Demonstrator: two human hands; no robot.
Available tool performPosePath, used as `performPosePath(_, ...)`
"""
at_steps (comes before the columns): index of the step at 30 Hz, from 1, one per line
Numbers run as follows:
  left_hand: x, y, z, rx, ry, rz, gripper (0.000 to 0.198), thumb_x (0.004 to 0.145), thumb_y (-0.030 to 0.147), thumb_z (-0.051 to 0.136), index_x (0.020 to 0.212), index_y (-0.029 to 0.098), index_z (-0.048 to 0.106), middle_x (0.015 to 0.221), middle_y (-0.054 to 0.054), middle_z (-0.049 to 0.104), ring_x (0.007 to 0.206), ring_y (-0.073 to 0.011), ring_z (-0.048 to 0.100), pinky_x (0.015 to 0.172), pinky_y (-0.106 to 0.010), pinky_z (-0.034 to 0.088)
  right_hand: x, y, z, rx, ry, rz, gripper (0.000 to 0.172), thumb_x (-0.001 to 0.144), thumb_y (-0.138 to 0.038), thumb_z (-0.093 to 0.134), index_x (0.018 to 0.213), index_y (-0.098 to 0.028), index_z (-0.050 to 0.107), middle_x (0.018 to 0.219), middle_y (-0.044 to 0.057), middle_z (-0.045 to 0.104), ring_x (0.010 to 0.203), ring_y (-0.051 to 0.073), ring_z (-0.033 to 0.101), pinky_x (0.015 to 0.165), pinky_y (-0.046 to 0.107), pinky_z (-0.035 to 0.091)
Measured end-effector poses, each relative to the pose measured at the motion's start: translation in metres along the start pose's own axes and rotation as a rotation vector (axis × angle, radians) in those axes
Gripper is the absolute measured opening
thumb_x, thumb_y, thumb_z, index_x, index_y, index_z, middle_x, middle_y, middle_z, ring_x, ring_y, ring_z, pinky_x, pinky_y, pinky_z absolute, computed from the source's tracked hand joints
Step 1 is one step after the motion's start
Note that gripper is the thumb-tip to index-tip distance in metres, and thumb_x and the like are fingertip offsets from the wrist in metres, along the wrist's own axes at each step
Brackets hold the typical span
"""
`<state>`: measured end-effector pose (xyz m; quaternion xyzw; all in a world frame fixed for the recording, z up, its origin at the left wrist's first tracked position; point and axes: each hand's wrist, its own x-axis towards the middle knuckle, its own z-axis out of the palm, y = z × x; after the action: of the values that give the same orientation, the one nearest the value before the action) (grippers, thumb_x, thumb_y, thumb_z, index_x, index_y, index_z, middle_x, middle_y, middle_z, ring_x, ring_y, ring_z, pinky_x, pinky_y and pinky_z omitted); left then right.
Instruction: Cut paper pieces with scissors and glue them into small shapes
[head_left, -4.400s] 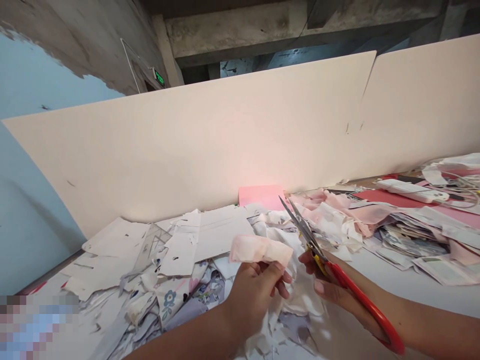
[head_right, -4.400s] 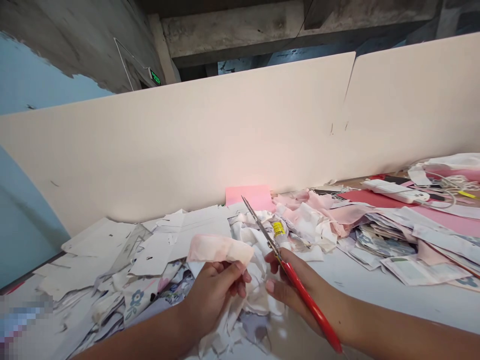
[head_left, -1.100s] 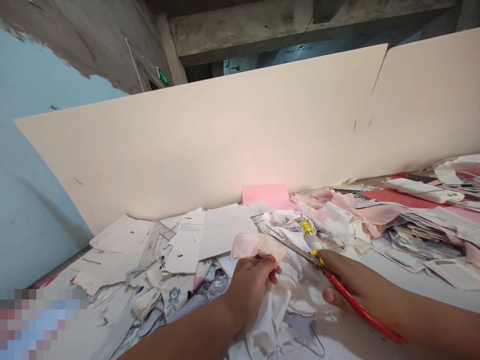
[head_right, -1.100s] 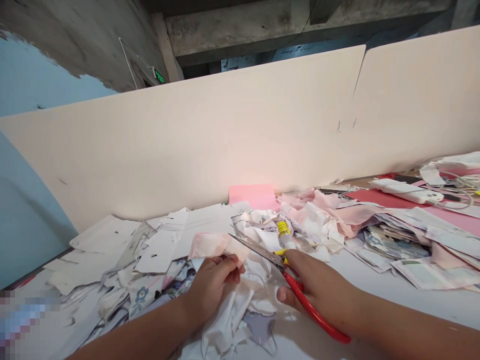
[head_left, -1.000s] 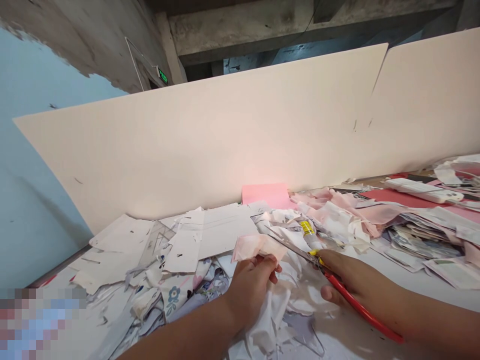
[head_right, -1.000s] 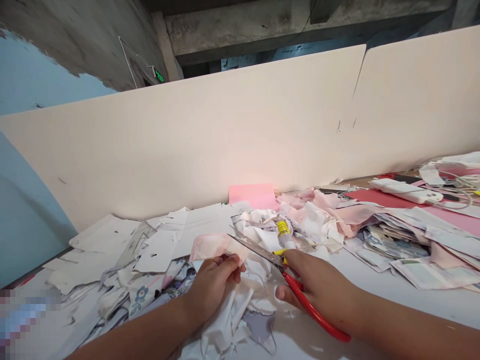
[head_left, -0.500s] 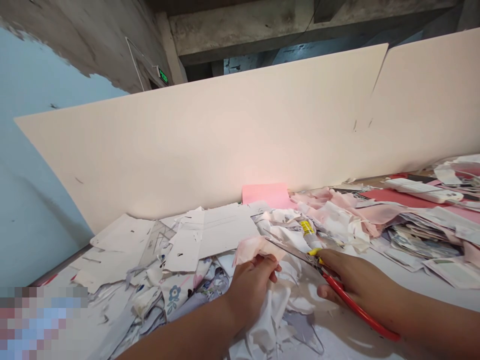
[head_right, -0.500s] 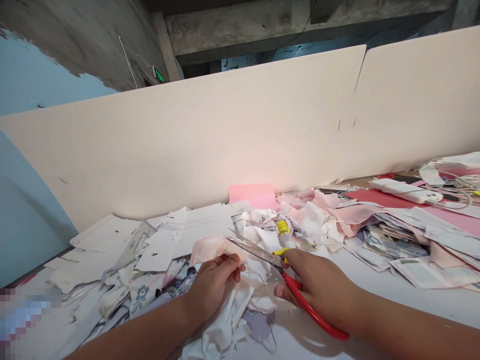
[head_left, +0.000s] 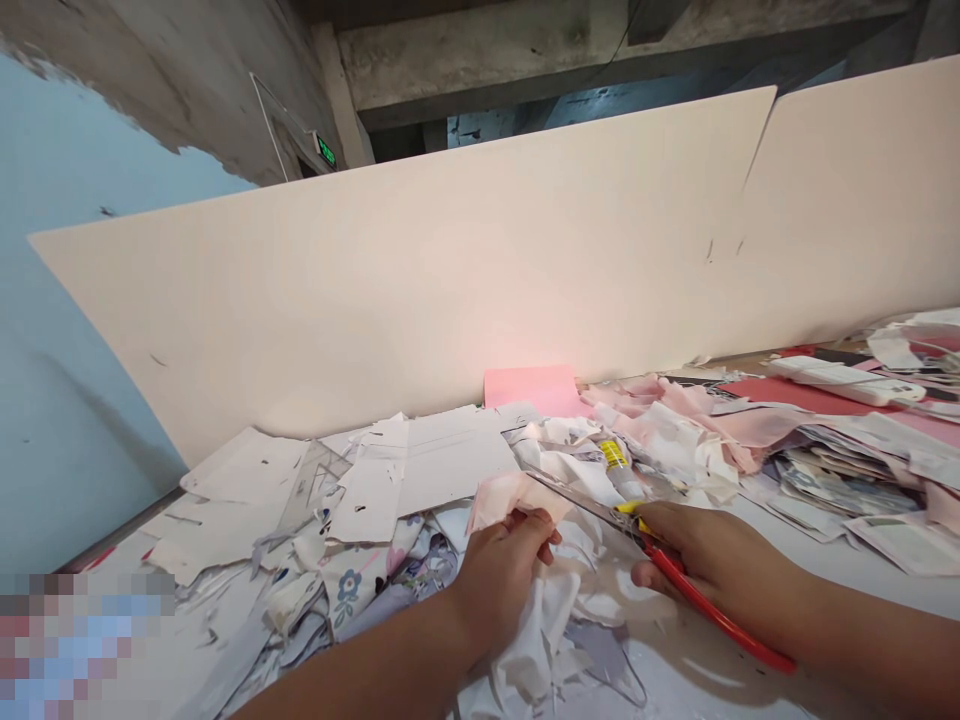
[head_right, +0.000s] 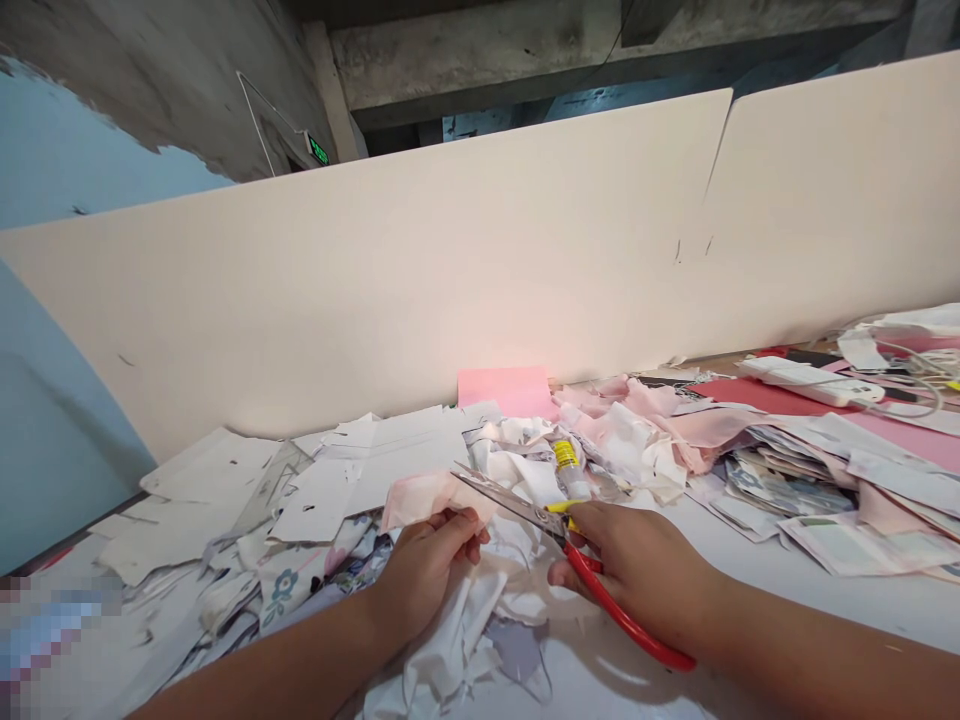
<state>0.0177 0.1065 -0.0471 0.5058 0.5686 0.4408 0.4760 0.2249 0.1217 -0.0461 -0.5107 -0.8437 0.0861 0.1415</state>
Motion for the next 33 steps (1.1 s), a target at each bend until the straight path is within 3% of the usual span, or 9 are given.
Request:
performPosePath(16, -0.002, 0.003, 0.000, -0.040, -0.018, 0.012, 0.027, 0.069, 0.038, 0.049, 0.053, 0.018, 0.054, 0.057, 0.000, 0.051, 0.064, -0.0139, 0.048, 0.067, -0.023, 0.036, 0.002, 0.000, -0.002, 0.017, -0.036, -0.005, 0.037, 0.075, -0.053, 0.042, 0.058, -0.020, 0.042, 0.057, 0.002, 0.054, 0.052, 0.016, 0.048, 0.048, 0.024, 0.031)
performPosePath(22, 0.002, 0.002, 0.001, -0.195, -0.082, 0.076, 0.025, 0.067, 0.031, 0.051, 0.048, 0.015, 0.052, 0.051, 0.000, 0.050, 0.055, -0.0111, 0.046, 0.061, -0.023, 0.035, 0.006, 0.004, 0.000, 0.322, -0.088, 0.039, 0.034, 0.074, -0.047, 0.047, 0.057, -0.019, 0.038, 0.055, -0.002, 0.044, 0.051, 0.013, 0.041, 0.047, 0.023, 0.030)
performPosePath(27, 0.005, -0.001, 0.001, -0.320, -0.123, 0.105, 0.020, 0.067, 0.024, 0.051, 0.049, 0.014, 0.052, 0.049, 0.000, 0.050, 0.051, -0.0093, 0.045, 0.057, -0.022, 0.035, 0.008, 0.007, 0.001, 0.546, -0.050, 0.058, 0.042, 0.073, -0.056, 0.044, 0.056, -0.020, 0.029, 0.053, -0.004, 0.030, 0.050, 0.011, 0.032, 0.044, 0.021, 0.027)
performPosePath(33, 0.010, -0.007, 0.002, -0.384, -0.191, 0.138, 0.028, 0.069, 0.031, 0.050, 0.048, 0.013, 0.051, 0.045, 0.000, 0.050, 0.045, -0.0089, 0.045, 0.052, -0.022, 0.034, 0.002, 0.004, 0.001, 0.647, -0.030, -0.054, 0.042, 0.071, -0.060, 0.044, 0.066, -0.019, 0.046, 0.060, 0.000, 0.047, 0.053, 0.013, 0.041, 0.048, 0.023, 0.034)
